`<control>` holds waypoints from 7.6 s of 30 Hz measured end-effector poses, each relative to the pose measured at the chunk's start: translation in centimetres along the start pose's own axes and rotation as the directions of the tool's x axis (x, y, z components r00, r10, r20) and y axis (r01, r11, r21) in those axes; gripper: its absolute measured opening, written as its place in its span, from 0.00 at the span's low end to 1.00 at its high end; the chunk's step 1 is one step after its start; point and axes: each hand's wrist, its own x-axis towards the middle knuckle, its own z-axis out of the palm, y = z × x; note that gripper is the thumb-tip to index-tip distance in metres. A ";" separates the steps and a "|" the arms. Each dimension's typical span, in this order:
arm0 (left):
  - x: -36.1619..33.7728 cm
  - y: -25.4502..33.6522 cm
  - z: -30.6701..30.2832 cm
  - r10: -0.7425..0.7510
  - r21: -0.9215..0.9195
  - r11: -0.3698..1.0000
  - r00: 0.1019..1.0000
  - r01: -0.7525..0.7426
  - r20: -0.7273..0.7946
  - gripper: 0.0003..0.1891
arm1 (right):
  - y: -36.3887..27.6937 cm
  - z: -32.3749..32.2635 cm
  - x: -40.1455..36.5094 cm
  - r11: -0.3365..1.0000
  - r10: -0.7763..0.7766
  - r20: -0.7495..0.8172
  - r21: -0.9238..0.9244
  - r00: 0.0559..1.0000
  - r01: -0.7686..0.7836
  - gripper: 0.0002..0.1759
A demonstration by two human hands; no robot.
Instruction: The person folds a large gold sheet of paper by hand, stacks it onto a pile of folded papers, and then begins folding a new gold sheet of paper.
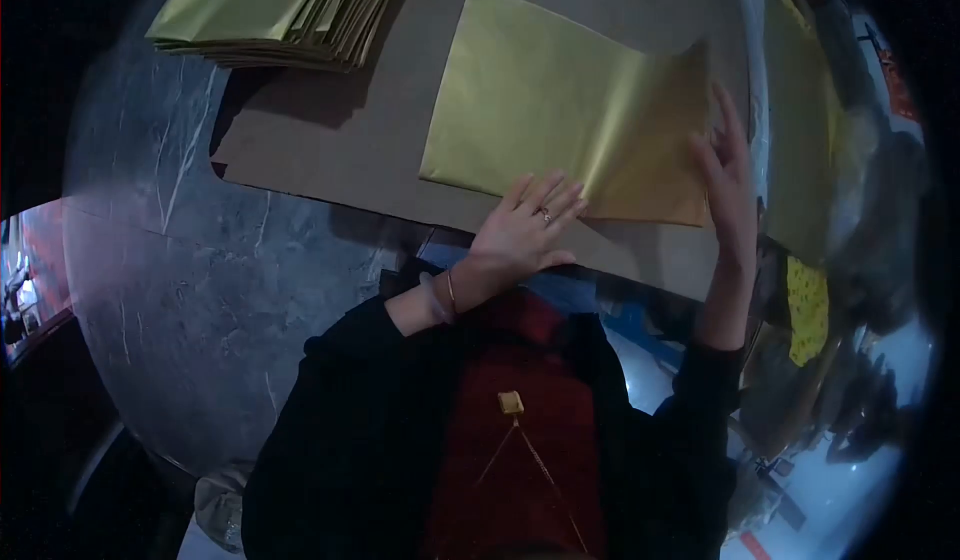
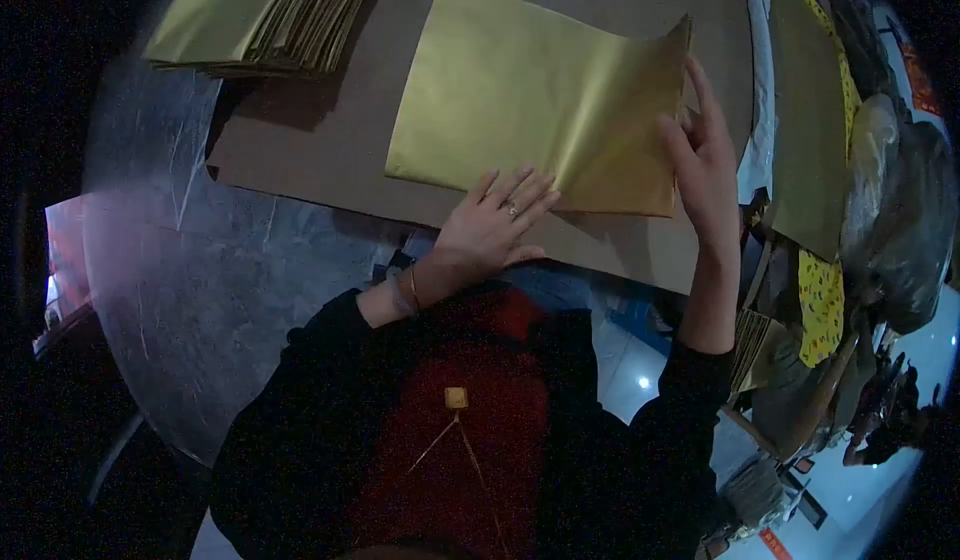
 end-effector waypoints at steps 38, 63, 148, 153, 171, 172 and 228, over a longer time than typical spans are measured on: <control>-3.4 1.1 3.2 0.089 0.104 0.991 0.993 -0.082 -0.071 0.21 | -1.8 24.8 2.6 0.602 -0.594 0.084 -0.613 0.800 0.511 0.25; -5.8 -0.4 -2.0 -0.049 -0.048 0.998 0.823 0.026 -0.566 0.15 | -1.2 24.5 2.7 0.727 -0.587 0.123 -0.356 0.800 0.588 0.23; 2.3 6.6 -9.4 0.150 -0.368 0.852 0.847 -0.372 -0.510 0.14 | 13.6 -5.4 -4.2 0.644 -0.260 -0.447 0.580 0.856 0.498 0.17; -1.4 6.0 -5.3 0.400 -0.364 0.820 0.898 -0.441 -0.186 0.16 | 19.9 -4.8 -10.9 0.793 -0.268 -0.264 0.486 0.927 0.368 0.17; -1.0 2.8 -4.0 0.643 -0.102 0.764 0.765 -0.637 0.036 0.23 | 19.0 -4.8 -15.7 0.650 -0.461 0.258 -0.553 0.849 0.522 0.33; -0.9 2.1 -3.8 0.654 -0.075 0.757 0.753 -0.649 0.079 0.25 | 19.0 -4.6 -16.0 0.573 -0.460 0.298 -0.620 0.837 0.536 0.34; 11.6 -11.0 -6.7 -0.070 0.173 0.984 0.972 0.032 0.222 0.42 | 20.8 -4.9 -8.7 0.841 0.228 0.043 0.494 0.973 -0.219 0.22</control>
